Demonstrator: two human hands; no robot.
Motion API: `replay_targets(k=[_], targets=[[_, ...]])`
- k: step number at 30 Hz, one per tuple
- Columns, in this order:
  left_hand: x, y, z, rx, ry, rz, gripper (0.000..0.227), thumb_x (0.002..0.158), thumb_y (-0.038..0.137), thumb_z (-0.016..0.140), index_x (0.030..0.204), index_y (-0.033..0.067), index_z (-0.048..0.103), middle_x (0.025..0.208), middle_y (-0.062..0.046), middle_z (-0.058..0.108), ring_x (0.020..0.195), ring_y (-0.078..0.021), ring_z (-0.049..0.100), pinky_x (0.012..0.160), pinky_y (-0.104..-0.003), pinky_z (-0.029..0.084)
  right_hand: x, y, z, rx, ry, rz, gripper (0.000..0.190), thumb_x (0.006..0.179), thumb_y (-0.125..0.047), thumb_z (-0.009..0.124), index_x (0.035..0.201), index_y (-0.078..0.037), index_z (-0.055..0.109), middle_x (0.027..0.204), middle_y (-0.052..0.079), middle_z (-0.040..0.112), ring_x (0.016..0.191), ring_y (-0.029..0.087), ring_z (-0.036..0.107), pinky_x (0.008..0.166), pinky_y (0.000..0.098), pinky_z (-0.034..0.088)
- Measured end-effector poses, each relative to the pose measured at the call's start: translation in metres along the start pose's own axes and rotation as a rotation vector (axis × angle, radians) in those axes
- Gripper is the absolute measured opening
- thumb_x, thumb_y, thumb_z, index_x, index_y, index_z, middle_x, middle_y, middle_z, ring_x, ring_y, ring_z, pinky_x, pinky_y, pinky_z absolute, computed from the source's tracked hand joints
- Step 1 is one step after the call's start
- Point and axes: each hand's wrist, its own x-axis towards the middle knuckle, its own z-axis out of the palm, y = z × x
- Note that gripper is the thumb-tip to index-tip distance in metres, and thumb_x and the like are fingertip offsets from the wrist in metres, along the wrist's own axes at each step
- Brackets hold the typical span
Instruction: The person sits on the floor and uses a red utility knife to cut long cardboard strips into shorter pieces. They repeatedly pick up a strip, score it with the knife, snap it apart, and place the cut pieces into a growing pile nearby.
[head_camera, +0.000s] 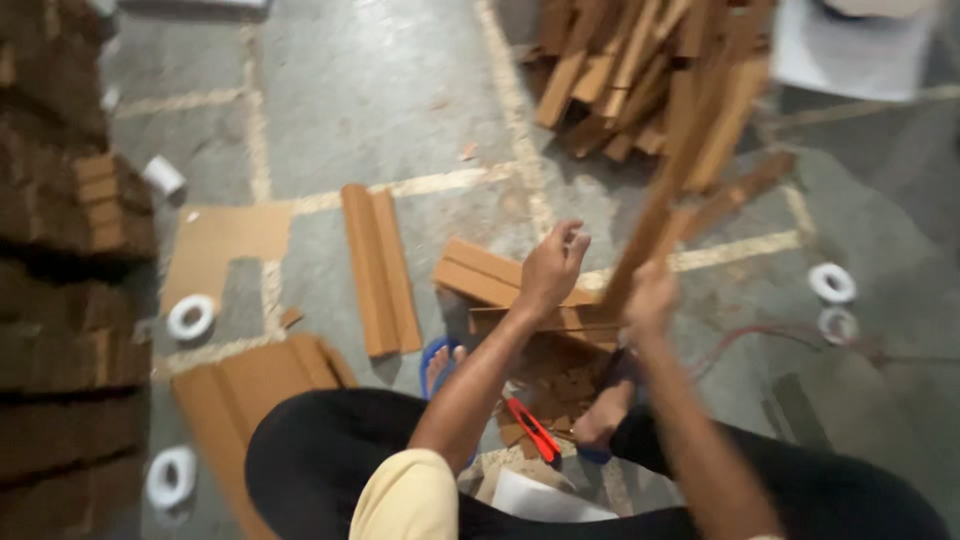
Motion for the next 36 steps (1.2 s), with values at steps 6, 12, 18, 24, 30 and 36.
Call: replay_targets(k=[6,12,18,24,30,36], targets=[[0.031,-0.127,-0.084,0.378,0.483,0.115,0.021,0.090,0.021,0.067,0.109,0.0148,0.075,0.117,-0.014,0.077,0.111,-0.0326,0.072,0.102,-0.045,0.054,0.192,-0.080,-0.044,-0.296,0.133,-0.350,0.052,0.108,-0.026,0.060,0.148,0.002,0.041,0.145,0.020,0.053,0.129,0.034,0.057,0.105,0.0440,0.047],[-0.048,-0.272,-0.174,0.908,0.689,-0.832,0.095,0.087,0.062,0.073,0.150,-0.0005,0.039,0.155,-0.023,0.040,0.138,-0.0457,0.039,0.099,-0.069,0.039,0.093,-0.012,-0.022,-0.758,-0.442,-0.532,0.041,0.085,-0.027,0.075,0.120,-0.007,0.068,0.116,0.019,0.070,0.108,0.038,0.065,0.094,0.0466,0.050],[-0.077,-0.306,-0.177,0.808,0.423,-1.046,0.088,0.074,0.051,0.089,0.141,0.0057,0.055,0.144,-0.019,0.056,0.133,-0.0400,0.054,0.103,-0.058,0.050,0.011,0.016,-0.027,-1.067,-0.807,-0.709,0.044,0.078,-0.030,0.078,0.117,-0.014,0.069,0.115,0.009,0.070,0.112,0.031,0.065,0.098,0.0492,0.042],[-0.059,-0.289,-0.186,0.748,0.576,-0.995,0.066,0.078,0.047,0.086,0.128,0.0105,0.065,0.136,-0.020,0.058,0.125,-0.0418,0.055,0.097,-0.060,0.049,0.000,0.023,-0.031,-1.096,-0.678,-0.747,0.037,0.077,-0.018,0.074,0.113,-0.022,0.073,0.114,0.002,0.071,0.107,0.025,0.065,0.093,0.0469,0.043],[-0.053,-0.267,-0.209,0.455,0.384,-1.140,0.089,0.065,0.047,0.094,0.132,0.0005,0.059,0.132,-0.026,0.063,0.119,-0.0455,0.063,0.096,-0.059,0.053,-0.019,0.035,-0.049,-1.055,-0.590,-0.721,0.031,0.077,-0.017,0.073,0.108,-0.023,0.075,0.112,0.000,0.072,0.104,0.023,0.066,0.089,0.0489,0.042],[-0.068,-0.250,-0.178,0.542,0.547,-1.167,0.101,0.056,0.046,0.098,0.137,0.0051,0.053,0.135,-0.021,0.061,0.123,-0.0409,0.059,0.097,-0.063,0.049,-0.042,0.042,-0.075,-1.107,-0.519,-0.729,0.025,0.080,-0.018,0.073,0.104,-0.024,0.078,0.107,-0.001,0.072,0.103,0.025,0.066,0.090,0.0513,0.041]])
